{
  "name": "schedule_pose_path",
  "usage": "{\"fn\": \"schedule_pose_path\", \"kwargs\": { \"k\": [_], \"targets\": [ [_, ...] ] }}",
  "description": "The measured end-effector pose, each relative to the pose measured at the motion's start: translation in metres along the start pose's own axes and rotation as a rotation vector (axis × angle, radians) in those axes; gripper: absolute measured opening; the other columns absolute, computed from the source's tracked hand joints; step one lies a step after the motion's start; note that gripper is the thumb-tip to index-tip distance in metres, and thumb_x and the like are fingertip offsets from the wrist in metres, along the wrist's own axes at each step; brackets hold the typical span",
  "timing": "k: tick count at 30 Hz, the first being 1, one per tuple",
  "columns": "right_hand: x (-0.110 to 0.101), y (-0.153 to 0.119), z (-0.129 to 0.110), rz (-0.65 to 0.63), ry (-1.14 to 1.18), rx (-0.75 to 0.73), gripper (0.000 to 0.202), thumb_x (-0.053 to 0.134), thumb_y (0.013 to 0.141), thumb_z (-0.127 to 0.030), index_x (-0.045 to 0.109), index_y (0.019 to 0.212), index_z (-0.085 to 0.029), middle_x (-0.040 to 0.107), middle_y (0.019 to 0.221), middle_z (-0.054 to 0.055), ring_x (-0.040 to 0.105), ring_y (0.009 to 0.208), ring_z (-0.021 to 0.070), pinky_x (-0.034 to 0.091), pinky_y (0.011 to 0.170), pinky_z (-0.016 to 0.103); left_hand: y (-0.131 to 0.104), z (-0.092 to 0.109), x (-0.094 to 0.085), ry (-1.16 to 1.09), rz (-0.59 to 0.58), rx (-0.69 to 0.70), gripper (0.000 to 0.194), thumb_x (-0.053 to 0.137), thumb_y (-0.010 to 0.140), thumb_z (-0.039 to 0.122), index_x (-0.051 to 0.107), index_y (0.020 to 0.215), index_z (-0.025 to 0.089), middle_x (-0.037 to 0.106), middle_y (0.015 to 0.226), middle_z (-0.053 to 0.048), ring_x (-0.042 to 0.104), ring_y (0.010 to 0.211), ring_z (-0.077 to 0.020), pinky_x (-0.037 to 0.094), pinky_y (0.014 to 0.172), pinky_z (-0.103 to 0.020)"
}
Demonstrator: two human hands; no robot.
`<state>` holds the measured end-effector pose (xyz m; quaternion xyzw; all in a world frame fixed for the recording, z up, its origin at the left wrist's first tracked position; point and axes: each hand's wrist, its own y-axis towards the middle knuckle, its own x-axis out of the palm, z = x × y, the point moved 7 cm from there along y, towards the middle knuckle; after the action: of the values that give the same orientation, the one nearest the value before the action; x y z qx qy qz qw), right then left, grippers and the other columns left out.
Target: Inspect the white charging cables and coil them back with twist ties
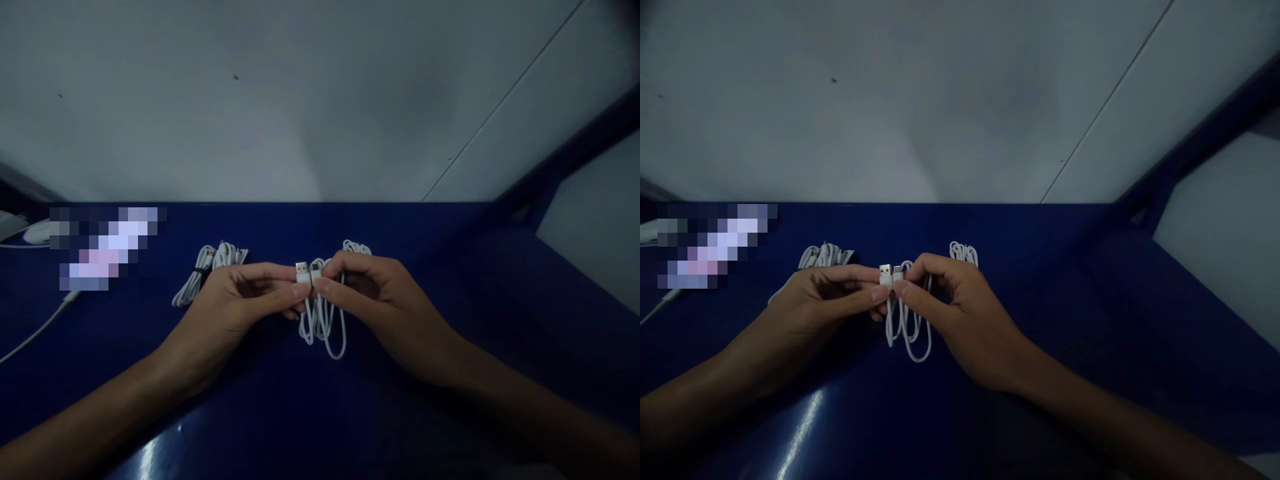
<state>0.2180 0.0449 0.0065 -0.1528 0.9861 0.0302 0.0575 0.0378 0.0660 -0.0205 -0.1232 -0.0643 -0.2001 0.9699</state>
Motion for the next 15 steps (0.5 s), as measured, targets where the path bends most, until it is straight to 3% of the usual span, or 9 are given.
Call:
{"fn": "schedule_pose_path", "kwargs": {
  "k": [10, 15],
  "targets": [
    [0.0006, 0.0010, -0.0006, -0.001, -0.002, 0.005, 0.021, 0.074, 0.105, -0.033, 0.072, 0.087, -0.023, 0.070, 0.085, -0.001, 0.060, 0.075, 0.0157, 0.049, 0.068, 0.030, -0.0008, -0.0008, -0.0002, -0.009, 0.018, -0.006, 0.008, 0.092, 0.092, 0.022, 0.090, 0.099, 0.025, 0.084, 0.085, -0.002, 0.078, 0.086, -0.0158, 0.061, 0.087, -0.026],
    [0.0007, 0.0012, -0.0006, 0.000, -0.006, -0.001, 0.021, 0.071, 0.107, -0.033, 0.072, 0.088, -0.024, 0.072, 0.087, 0.000, 0.062, 0.078, 0.0165, 0.050, 0.070, 0.031, -0.0006, -0.0014, 0.0005, -0.008, 0.001, -0.014, 0.008, 0.090, 0.094, 0.020, 0.090, 0.099, 0.026, 0.084, 0.086, -0.002, 0.077, 0.085, -0.0132, 0.059, 0.086, -0.022]
  ]
}}
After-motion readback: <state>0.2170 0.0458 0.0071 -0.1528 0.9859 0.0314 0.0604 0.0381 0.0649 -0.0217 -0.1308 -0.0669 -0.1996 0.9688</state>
